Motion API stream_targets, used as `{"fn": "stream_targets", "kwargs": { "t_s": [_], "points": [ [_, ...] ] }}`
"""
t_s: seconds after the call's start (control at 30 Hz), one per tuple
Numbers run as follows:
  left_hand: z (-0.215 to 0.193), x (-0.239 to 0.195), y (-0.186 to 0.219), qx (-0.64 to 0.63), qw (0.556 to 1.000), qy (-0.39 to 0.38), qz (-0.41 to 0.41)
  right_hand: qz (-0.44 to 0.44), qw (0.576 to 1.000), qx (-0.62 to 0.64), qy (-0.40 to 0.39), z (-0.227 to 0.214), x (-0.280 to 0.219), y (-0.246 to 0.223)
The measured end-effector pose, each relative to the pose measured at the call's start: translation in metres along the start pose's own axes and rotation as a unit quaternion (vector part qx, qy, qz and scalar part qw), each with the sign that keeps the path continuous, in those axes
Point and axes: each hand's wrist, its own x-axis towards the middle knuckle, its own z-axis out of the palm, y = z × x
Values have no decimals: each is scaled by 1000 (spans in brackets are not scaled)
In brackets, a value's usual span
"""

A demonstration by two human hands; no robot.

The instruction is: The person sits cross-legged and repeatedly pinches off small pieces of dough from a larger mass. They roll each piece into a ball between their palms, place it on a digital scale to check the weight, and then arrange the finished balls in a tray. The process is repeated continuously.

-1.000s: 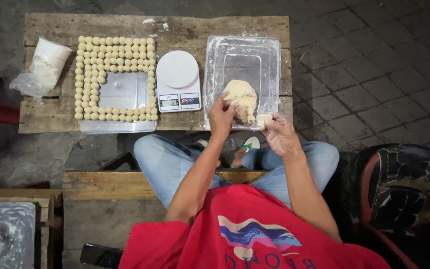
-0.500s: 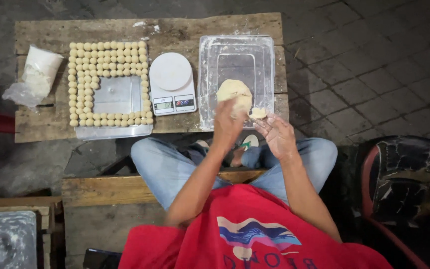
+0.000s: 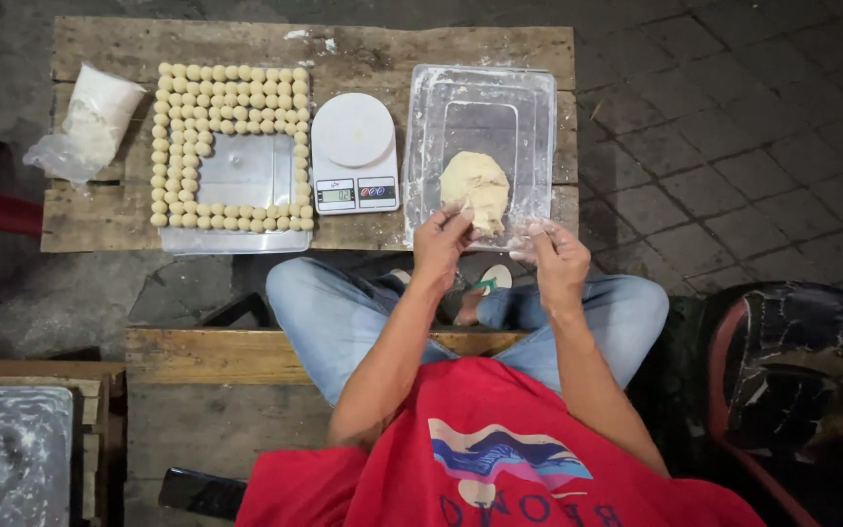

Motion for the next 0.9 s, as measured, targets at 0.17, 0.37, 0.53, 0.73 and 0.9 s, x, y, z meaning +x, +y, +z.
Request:
{"fn": "stream_targets", "kwargs": {
  "t_s": [0.17,0.37,0.53,0.73,0.9],
  "points": [
    [5,-20,9,0,999,-41,-27,-26,996,-31,-86,-2,-2,2],
    [4,-32,13,174,983,-58,22,10,995,-25,-95,3,11,26],
    [18,-66,41,392,895,-79,200,18,995,-65,-74,13,-2,0],
    [11,-78,28,465,806,-95,354,40,991,-94,-88,18,-14,1],
    [-8,-71,19,314,923,-115,189,127,983,55,-124,1,6,52]
  ]
}}
